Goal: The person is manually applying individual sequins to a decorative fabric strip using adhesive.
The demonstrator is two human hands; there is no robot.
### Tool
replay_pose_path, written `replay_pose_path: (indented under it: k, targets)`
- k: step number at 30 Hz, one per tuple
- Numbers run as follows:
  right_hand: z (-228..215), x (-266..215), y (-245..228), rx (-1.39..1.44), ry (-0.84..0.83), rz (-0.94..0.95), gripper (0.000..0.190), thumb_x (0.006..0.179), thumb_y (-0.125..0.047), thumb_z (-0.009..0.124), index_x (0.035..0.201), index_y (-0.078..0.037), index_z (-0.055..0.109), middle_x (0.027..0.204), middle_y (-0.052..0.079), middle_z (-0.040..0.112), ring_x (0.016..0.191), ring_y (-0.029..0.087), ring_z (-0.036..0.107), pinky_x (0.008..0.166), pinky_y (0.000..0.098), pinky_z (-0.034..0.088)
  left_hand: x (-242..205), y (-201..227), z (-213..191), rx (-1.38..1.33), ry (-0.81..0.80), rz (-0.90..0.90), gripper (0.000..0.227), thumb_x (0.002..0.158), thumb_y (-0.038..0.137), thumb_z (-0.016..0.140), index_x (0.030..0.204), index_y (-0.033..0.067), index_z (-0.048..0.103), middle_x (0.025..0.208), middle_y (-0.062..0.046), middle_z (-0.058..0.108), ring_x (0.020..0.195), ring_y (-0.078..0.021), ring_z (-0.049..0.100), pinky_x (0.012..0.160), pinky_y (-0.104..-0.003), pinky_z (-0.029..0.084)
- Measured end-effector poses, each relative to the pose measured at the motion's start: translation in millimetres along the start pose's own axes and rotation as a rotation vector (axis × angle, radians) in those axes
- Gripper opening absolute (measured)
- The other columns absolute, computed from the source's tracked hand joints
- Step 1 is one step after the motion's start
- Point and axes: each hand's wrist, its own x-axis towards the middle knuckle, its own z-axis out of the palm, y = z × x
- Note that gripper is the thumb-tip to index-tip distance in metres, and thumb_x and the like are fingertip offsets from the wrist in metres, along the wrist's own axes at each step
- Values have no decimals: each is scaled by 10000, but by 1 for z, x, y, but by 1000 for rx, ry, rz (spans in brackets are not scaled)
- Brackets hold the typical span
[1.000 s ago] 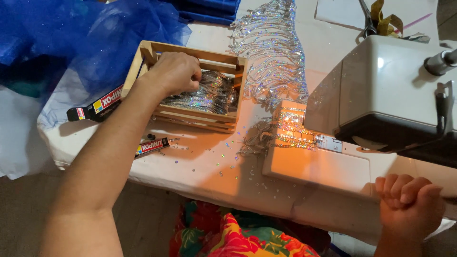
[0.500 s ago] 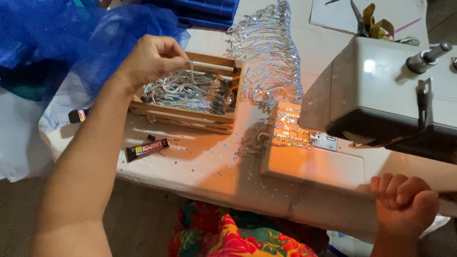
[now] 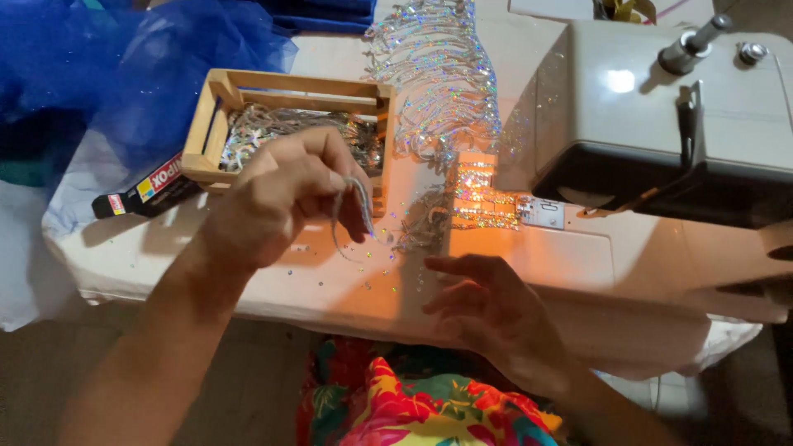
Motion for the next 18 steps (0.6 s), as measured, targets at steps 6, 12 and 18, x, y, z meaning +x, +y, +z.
replay_pose_path:
  k: [6,12,18]
  targets:
    - [11,16,6,532,-86,355,522,904,-133,664,1389,-91,476,1146,182,583,990,331,716,857,478,595,-13,-10,36,-64,-156,-32,80,747,91,522,780,18,526,686,-200,666,586,-348,719,562,-366,545]
    - [2,12,30,638,50,378,201,918,-61,666,1105,2,627,1007,173,712,872,234,730,790,365,622,-10,-26,30,-50,-197,-23,114,802,142,554,814,29,546,738,-182,670,637,-277,680,598,-336,514]
    - [-1,13,38,550,116,328,173,907,-57,680,1064,12,656,950,181,731,818,234,718,794,351,611,-8,-43,18,-44,-229,-52,102,792,134,566,815,35,572,753,-159,669,636,-298,696,621,-365,549]
